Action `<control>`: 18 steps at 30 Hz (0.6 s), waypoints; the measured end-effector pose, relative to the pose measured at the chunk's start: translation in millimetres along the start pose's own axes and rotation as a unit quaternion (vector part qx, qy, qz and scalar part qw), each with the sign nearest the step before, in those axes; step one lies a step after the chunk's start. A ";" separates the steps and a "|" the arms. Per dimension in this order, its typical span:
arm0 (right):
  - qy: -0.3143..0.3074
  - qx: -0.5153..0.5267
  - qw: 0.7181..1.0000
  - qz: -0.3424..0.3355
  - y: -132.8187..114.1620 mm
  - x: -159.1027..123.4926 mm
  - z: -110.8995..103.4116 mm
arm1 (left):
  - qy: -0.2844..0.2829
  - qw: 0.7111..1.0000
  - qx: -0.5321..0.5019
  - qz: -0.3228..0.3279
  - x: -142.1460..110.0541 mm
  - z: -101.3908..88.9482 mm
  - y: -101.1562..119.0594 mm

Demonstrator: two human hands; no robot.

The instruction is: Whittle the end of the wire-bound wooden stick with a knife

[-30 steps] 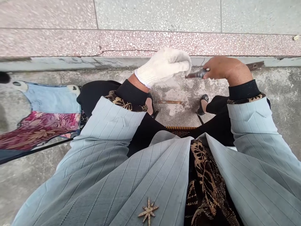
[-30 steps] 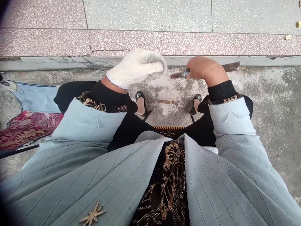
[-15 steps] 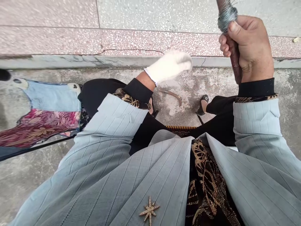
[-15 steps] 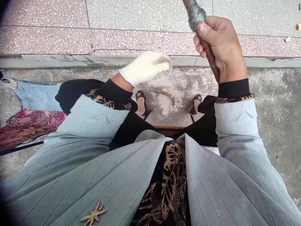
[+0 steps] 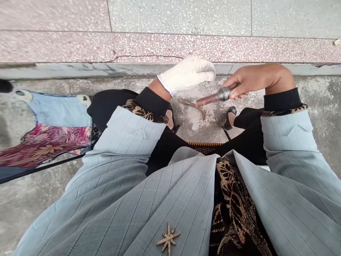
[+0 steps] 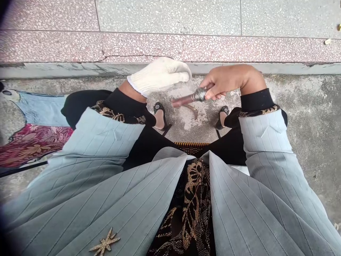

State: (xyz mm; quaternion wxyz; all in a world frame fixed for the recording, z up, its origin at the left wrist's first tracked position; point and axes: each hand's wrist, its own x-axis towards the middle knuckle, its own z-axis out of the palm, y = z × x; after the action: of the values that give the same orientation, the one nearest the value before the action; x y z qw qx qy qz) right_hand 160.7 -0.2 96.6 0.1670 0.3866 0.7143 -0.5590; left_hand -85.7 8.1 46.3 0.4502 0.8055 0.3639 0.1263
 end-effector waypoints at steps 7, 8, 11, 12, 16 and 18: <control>0.413 0.161 0.890 -0.104 2.2 -23.3 4.3 | 0.012 0.999 -0.046 0.000 2.3 8.0 6.5; 0.421 0.158 0.889 -0.083 1.3 -17.7 5.1 | -0.001 0.999 -0.047 0.009 2.6 10.6 7.4; 0.418 0.119 0.901 0.005 -1.6 4.0 5.7 | -0.034 0.999 -0.013 0.031 2.9 17.2 7.0; 0.412 0.080 0.907 0.036 -1.9 10.9 5.4 | -0.042 0.998 0.002 0.037 2.8 18.7 5.9; 0.294 -0.135 0.937 0.131 2.8 31.5 5.1 | -0.057 0.998 0.020 0.033 1.2 20.6 1.8; 0.155 -0.174 0.962 0.142 5.7 36.0 6.1 | -0.081 0.997 0.006 0.020 0.1 19.3 2.4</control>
State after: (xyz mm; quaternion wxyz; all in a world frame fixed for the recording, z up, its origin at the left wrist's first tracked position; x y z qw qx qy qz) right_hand 140.5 7.7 66.7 0.1966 0.5308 0.7555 -0.3299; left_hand -74.2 -4.8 37.4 0.4707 0.8228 0.3113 0.0677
